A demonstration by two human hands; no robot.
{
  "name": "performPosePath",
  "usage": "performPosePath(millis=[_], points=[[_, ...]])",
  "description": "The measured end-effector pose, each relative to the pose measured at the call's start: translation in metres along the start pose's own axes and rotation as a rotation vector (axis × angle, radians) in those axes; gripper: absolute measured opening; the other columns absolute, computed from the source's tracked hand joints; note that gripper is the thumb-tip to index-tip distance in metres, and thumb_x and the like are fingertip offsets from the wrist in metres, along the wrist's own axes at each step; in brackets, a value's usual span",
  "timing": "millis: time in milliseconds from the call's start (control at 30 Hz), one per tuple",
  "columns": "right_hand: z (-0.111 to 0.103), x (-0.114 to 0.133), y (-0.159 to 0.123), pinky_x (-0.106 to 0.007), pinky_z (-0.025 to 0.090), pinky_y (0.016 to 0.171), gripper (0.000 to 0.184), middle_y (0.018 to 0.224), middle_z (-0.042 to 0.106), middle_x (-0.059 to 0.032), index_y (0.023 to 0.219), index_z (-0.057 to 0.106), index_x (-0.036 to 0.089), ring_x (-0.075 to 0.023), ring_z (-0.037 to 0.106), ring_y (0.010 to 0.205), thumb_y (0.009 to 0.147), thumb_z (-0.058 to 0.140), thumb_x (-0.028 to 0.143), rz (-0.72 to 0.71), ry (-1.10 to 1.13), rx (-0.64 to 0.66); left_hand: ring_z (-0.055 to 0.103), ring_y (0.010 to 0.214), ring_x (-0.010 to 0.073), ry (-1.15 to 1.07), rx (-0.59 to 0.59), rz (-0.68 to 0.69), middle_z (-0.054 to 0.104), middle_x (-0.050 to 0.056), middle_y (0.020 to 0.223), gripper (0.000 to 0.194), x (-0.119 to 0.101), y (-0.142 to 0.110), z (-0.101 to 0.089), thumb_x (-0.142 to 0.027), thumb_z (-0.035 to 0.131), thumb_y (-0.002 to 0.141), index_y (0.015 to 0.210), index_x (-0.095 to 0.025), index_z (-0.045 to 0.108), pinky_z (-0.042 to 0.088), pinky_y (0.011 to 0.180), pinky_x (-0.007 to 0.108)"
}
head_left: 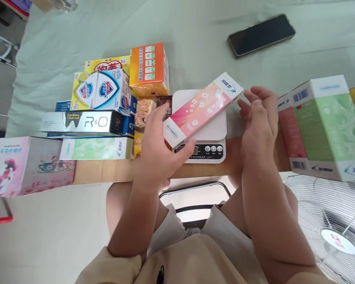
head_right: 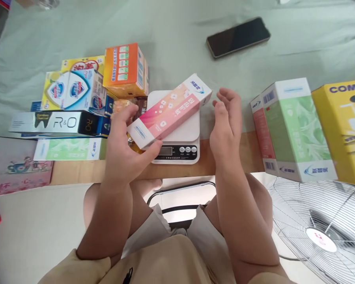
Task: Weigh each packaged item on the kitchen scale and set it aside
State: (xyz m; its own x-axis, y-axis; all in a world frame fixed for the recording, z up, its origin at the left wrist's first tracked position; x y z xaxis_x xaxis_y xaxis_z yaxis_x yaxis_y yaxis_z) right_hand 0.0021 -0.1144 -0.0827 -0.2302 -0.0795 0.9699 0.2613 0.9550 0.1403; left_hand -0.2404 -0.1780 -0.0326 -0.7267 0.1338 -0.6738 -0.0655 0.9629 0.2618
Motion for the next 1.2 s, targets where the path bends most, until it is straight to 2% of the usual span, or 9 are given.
performPosePath(millis=[133, 300, 433, 567, 700, 833, 1000, 1133, 1200], points=[[-0.001, -0.003, -0.007, -0.056, 0.049, 0.123, 0.033, 0.15, 0.063, -0.0086, 0.133, 0.055, 0.031, -0.0247, 0.064, 0.142, 0.105, 0.04, 0.038, 0.004, -0.014, 0.067, 0.059, 0.145, 0.0359, 0.018, 0.06, -0.029, 0.06, 0.014, 0.154, 0.07, 0.0, 0.005, 0.0, -0.038, 0.077, 0.086, 0.15, -0.026, 0.049, 0.049, 0.124, 0.054], [0.009, 0.0, -0.012, -0.048, 0.055, 0.118, 0.036, 0.147, 0.066, -0.0098, 0.137, 0.056, 0.027, -0.0233, 0.061, 0.145, 0.108, 0.041, 0.042, -0.072, -0.031, 0.172, 0.063, 0.141, 0.0339, 0.103, 0.123, 0.015, 0.066, 0.012, 0.148, 0.062, -0.004, 0.007, 0.005, -0.031, 0.073, 0.087, 0.146, -0.025, 0.056, 0.052, 0.122, 0.05], [0.016, 0.005, -0.016, -0.045, 0.056, 0.117, 0.039, 0.151, 0.064, -0.0114, 0.138, 0.056, 0.024, -0.0239, 0.059, 0.148, 0.104, 0.048, 0.043, -0.07, 0.039, 0.213, 0.071, 0.125, 0.0302, 0.121, 0.057, 0.068, 0.073, 0.011, 0.135, 0.058, -0.02, 0.004, 0.008, -0.033, 0.074, 0.086, 0.141, -0.021, 0.061, 0.059, 0.109, 0.044], [0.013, 0.02, -0.021, -0.045, 0.058, 0.116, 0.045, 0.159, 0.058, -0.012, 0.141, 0.052, 0.025, -0.0244, 0.062, 0.144, 0.099, 0.054, 0.041, -0.093, 0.067, 0.231, 0.071, 0.12, 0.0285, 0.077, -0.065, 0.104, 0.073, 0.01, 0.127, 0.047, -0.052, -0.011, 0.017, -0.031, 0.072, 0.089, 0.134, -0.022, 0.063, 0.059, 0.107, 0.044], [-0.011, 0.041, -0.023, -0.044, 0.066, 0.099, 0.054, 0.157, 0.061, -0.0108, 0.149, 0.049, 0.028, -0.0249, 0.07, 0.131, 0.095, 0.054, 0.028, -0.009, 0.124, 0.171, 0.067, 0.126, 0.0299, -0.018, -0.071, 0.179, 0.063, 0.015, 0.134, 0.054, -0.094, -0.035, 0.042, -0.035, 0.074, 0.09, 0.139, -0.02, 0.059, 0.06, 0.11, 0.047], [-0.041, 0.054, -0.021, -0.039, 0.068, 0.082, 0.053, 0.138, 0.074, -0.0061, 0.139, 0.062, 0.029, -0.024, 0.075, 0.115, 0.088, 0.054, 0.018, 0.106, 0.075, 0.239, 0.063, 0.135, 0.0329, -0.125, 0.054, 0.189, 0.049, 0.017, 0.142, 0.067, -0.12, -0.055, 0.077, -0.041, 0.076, 0.092, 0.151, -0.021, 0.052, 0.061, 0.113, 0.049], [-0.07, 0.052, -0.013, -0.04, 0.061, 0.069, 0.037, 0.105, 0.076, -0.0046, 0.119, 0.067, 0.028, -0.0225, 0.071, 0.083, 0.087, 0.053, 0.014, 0.136, -0.305, 0.309, 0.051, 0.155, 0.0387, -0.238, 0.186, 0.215, 0.028, 0.022, 0.167, 0.063, -0.128, -0.063, 0.113, -0.046, 0.069, 0.102, 0.157, -0.024, 0.048, 0.053, 0.126, 0.055], [-0.072, 0.05, -0.018, -0.042, 0.058, 0.076, 0.008, 0.097, 0.07, -0.0051, 0.091, 0.056, 0.027, -0.0239, 0.066, 0.083, 0.091, 0.056, 0.019, 0.128, -0.552, 0.421, 0.046, 0.159, 0.0422, -0.223, 0.224, 0.253, 0.037, 0.027, 0.165, 0.054, -0.125, -0.063, 0.132, -0.043, 0.067, 0.103, 0.15, -0.018, 0.055, 0.053, 0.125, 0.056], [-0.071, 0.054, -0.024, -0.045, 0.059, 0.08, 0.009, 0.096, 0.069, -0.0063, 0.088, 0.051, 0.027, -0.0268, 0.067, 0.09, 0.095, 0.055, 0.025, 0.062, -0.56, 0.451, 0.045, 0.159, 0.042, -0.192, 0.235, 0.272, 0.04, 0.027, 0.165, 0.055, -0.124, -0.063, 0.138, -0.034, 0.069, 0.101, 0.151, -0.018, 0.052, 0.055, 0.123, 0.056]])
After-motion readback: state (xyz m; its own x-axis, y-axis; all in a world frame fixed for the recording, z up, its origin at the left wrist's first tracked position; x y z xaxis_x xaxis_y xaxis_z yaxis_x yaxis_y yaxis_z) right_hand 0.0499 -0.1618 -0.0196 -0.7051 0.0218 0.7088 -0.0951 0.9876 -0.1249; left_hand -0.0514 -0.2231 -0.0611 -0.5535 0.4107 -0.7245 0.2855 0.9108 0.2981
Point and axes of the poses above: each hand's wrist, its own y-axis towards the middle knuckle, its own z-axis out of the palm, x = y × z, the point moved 8 cm from there along y, towards the middle knuckle
